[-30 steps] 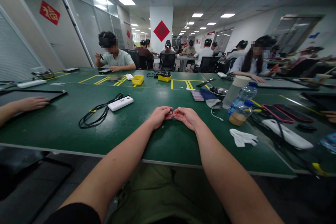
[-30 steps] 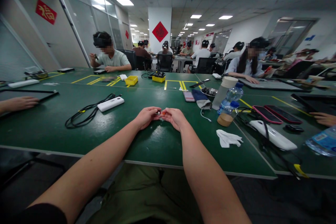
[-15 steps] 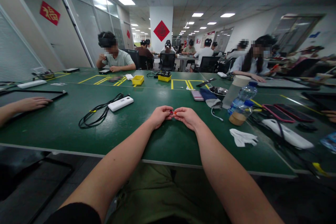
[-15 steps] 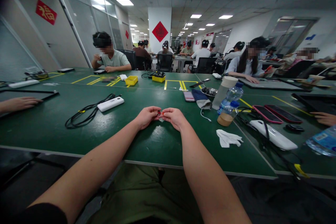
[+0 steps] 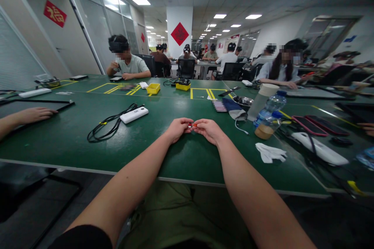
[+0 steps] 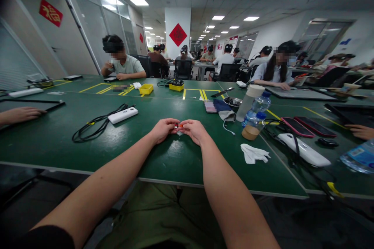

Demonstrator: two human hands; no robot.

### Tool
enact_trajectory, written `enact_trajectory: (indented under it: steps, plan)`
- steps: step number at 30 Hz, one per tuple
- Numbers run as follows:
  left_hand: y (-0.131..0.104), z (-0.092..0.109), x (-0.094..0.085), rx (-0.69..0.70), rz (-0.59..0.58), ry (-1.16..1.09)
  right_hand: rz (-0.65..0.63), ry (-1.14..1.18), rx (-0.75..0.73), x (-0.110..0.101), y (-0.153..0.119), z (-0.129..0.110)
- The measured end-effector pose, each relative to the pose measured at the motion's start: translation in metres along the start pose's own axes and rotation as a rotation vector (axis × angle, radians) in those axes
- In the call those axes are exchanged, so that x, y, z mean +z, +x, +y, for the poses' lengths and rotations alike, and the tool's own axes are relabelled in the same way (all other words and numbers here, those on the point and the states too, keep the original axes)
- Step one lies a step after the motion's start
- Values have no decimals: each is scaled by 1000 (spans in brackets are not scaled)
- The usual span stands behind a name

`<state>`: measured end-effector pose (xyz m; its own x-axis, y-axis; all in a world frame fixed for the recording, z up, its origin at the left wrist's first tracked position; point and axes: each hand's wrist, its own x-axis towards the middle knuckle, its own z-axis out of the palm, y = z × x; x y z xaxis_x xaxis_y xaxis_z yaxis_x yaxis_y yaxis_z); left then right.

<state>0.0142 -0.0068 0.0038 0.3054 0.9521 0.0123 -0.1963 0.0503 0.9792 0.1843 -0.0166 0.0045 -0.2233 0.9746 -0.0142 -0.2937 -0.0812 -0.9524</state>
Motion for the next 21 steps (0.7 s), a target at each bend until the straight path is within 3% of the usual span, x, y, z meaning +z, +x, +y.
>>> enact_trajectory:
  steps: [7, 21]
  plan:
    - [-1, -1, -3, 1, -65, -41, 7, 5, -4, 2, -1, -1]
    - [-1, -2, -1, -1, -40, -70, 19, -51, -32, -1, 2, 4]
